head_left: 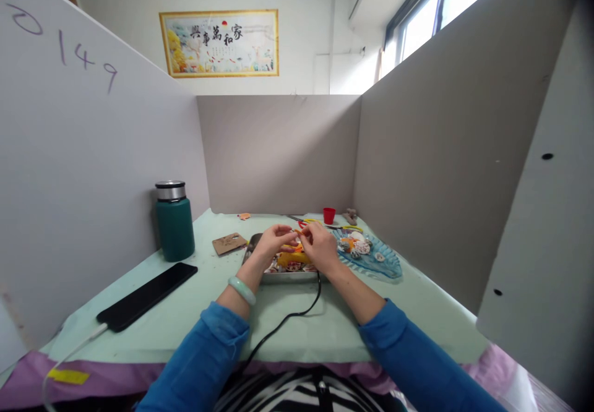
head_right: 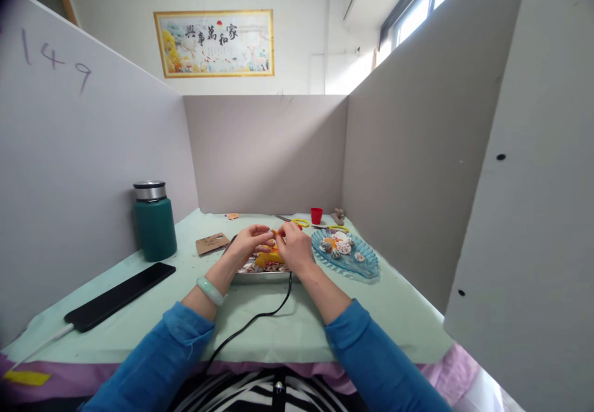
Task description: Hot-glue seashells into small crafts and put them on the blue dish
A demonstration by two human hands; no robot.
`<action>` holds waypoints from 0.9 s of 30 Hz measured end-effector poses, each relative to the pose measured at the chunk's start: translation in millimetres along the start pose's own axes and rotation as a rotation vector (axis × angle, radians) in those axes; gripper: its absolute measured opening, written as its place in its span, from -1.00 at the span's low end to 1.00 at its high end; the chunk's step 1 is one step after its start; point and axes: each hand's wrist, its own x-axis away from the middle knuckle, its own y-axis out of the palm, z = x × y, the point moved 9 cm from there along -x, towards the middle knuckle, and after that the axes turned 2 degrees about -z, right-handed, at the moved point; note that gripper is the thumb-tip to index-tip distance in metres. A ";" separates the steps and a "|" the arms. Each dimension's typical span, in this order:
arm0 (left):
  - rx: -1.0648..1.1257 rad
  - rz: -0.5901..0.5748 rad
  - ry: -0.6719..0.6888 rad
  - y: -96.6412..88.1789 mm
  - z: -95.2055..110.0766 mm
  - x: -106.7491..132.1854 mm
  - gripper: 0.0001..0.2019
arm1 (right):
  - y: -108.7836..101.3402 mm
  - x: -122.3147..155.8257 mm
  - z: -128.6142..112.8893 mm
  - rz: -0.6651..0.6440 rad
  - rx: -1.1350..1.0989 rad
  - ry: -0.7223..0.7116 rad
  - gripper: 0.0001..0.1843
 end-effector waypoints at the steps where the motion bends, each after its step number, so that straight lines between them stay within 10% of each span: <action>1: 0.039 -0.013 -0.007 0.8 -1.0 -0.2 -0.52 | 0.4 0.0 -2.4 -0.009 0.004 -0.026 -0.90; 15: 0.293 0.081 -0.004 -14.5 1.1 -2.2 -0.59 | 1.4 3.2 -35.1 -0.133 -0.084 -0.294 -0.84; 21: 0.304 0.064 0.031 -15.9 2.1 -5.0 -0.60 | -1.6 -2.6 4.9 0.008 -0.225 0.045 -0.72; 27: 0.292 -0.002 0.033 -8.2 2.5 -4.3 -0.60 | 23.1 -0.5 27.4 -0.114 -0.553 0.268 -0.67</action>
